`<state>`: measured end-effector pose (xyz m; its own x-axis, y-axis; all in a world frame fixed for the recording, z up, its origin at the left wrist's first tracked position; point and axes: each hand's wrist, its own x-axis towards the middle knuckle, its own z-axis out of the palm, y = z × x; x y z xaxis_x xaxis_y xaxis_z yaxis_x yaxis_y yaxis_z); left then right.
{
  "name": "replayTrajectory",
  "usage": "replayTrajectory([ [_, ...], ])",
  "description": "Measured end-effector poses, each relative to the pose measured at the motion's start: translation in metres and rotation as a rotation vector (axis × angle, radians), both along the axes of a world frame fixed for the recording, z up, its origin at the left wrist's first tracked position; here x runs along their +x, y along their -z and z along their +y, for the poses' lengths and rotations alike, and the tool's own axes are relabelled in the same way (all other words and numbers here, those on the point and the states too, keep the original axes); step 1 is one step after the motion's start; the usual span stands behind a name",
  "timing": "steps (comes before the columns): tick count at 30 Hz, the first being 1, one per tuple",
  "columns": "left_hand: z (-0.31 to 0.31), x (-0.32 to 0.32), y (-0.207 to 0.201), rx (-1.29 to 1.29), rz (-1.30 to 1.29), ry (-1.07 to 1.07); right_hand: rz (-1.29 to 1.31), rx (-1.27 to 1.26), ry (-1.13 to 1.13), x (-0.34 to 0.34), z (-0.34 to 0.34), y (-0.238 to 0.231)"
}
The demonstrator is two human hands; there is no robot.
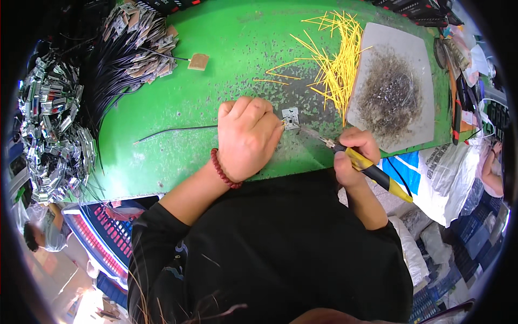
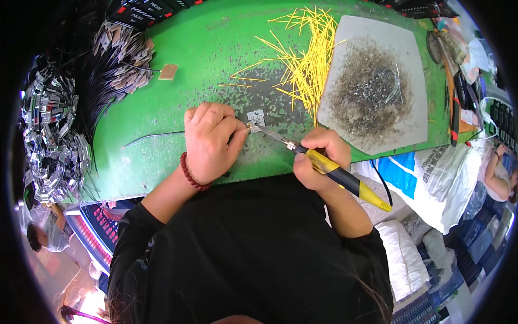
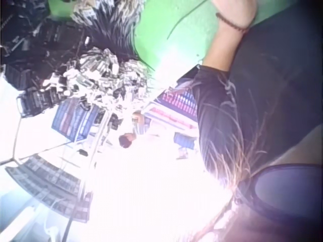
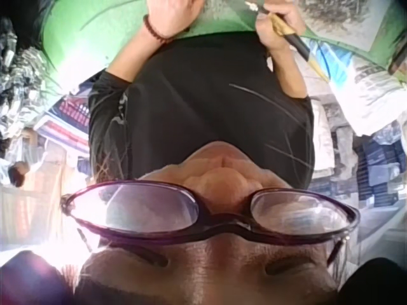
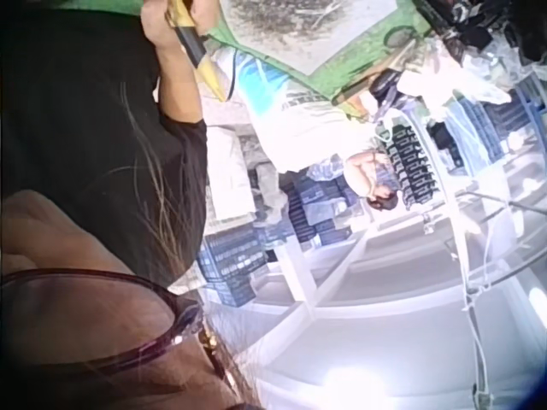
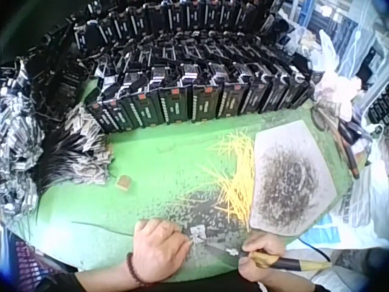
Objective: The person solders wires onto circuit boards using a soldering iron, then solders and installs the wiring components into toy car bodies.
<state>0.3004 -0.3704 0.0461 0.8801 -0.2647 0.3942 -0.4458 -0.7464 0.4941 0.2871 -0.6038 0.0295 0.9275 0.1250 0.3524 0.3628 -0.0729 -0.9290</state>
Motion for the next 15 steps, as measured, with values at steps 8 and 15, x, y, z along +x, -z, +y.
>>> replayTrajectory([
  [8, -0.002, 0.001, -0.005, 0.006, 0.002, 0.001, 0.03, 0.04, 0.05, -0.004, -0.013, 0.002],
  [15, 0.007, 0.05, -0.016, 0.141, -0.013, -0.069, 0.077, 0.122, 0.049, -0.003, -0.015, 0.008],
])
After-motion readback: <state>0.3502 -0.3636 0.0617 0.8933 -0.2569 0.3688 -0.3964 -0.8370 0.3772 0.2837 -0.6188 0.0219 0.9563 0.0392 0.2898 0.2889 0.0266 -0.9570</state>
